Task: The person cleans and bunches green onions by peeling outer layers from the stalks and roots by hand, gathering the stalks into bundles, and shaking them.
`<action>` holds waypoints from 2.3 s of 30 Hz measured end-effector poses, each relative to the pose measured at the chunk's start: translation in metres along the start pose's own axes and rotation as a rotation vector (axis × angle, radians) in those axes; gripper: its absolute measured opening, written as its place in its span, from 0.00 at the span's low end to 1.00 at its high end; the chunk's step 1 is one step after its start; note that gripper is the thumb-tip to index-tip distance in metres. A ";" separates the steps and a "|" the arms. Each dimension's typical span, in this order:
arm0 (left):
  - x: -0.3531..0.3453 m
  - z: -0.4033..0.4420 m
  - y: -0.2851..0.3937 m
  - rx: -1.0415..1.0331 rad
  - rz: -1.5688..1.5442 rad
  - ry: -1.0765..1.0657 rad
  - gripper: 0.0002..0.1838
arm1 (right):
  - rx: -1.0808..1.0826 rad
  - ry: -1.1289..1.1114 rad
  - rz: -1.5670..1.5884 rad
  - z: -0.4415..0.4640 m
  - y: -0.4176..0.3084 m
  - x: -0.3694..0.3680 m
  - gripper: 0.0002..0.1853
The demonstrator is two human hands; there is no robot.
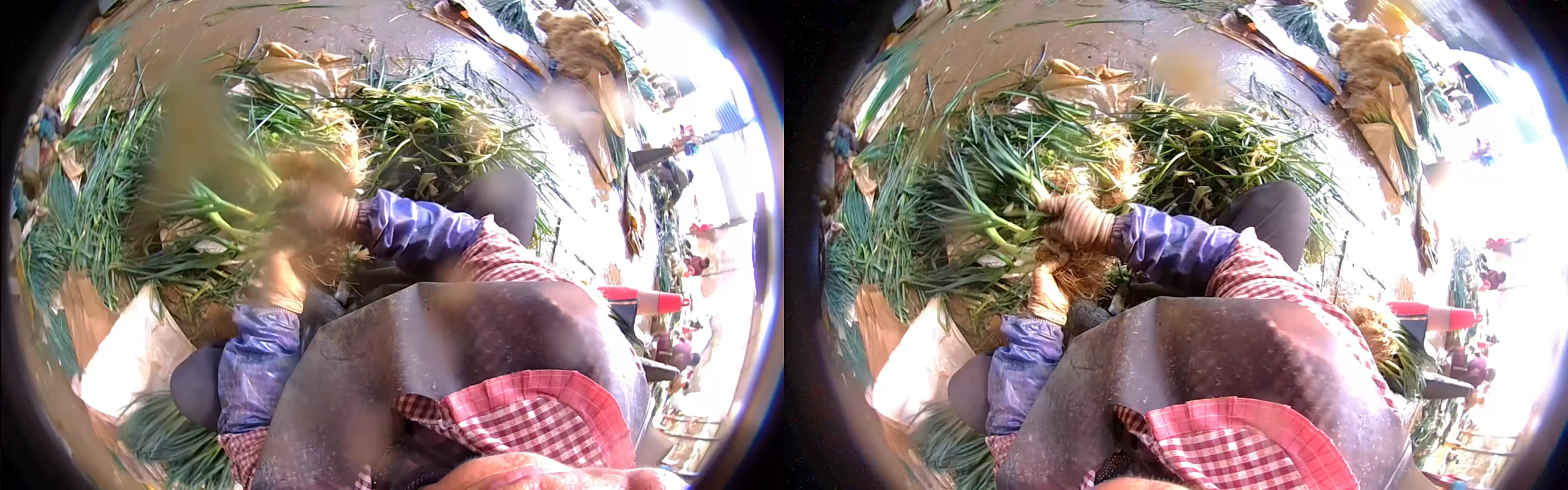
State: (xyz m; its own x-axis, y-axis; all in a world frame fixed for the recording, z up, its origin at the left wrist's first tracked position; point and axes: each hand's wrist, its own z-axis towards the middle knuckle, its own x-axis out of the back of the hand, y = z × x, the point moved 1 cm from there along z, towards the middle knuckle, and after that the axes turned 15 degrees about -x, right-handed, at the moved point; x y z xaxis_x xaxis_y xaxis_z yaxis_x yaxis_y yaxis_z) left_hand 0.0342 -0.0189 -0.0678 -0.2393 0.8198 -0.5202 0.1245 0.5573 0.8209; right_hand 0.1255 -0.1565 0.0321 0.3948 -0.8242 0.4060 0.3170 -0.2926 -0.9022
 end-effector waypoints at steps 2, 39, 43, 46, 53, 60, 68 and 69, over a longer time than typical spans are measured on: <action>-0.004 0.002 0.002 0.044 -0.153 -0.025 0.15 | 0.056 -0.177 0.416 0.015 0.041 -0.019 0.08; -0.013 0.001 0.019 -0.010 -0.194 0.215 0.10 | -0.564 -0.288 0.321 -0.018 0.008 -0.019 0.16; -0.012 0.000 0.024 0.024 -0.167 0.137 0.10 | -0.375 -0.220 0.243 -0.019 0.018 -0.023 0.18; -0.031 -0.020 0.053 0.023 -0.249 0.151 0.09 | -0.299 -0.215 0.240 -0.016 0.013 -0.022 0.24; 0.002 0.006 0.010 -0.085 0.316 0.219 0.09 | -0.281 -0.259 0.079 -0.008 -0.022 -0.010 0.32; -0.026 -0.021 0.044 -0.188 0.502 0.206 0.07 | -0.612 -0.457 -0.041 -0.011 -0.007 -0.014 0.10; -0.019 -0.018 0.054 0.068 -0.369 -0.034 0.10 | -0.769 -0.549 0.406 -0.022 0.044 0.002 0.20; -0.023 -0.020 0.050 0.035 -0.309 0.062 0.10 | -0.844 -0.512 0.521 -0.017 0.050 0.000 0.23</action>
State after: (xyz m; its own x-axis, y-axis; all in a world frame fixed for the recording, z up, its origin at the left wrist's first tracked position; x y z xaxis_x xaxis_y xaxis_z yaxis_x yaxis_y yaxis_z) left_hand 0.0267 -0.0122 -0.0100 -0.3289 0.6018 -0.7277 0.0697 0.7840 0.6168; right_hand 0.1266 -0.1796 -0.0158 0.6794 -0.7017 -0.2143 -0.6017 -0.3657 -0.7101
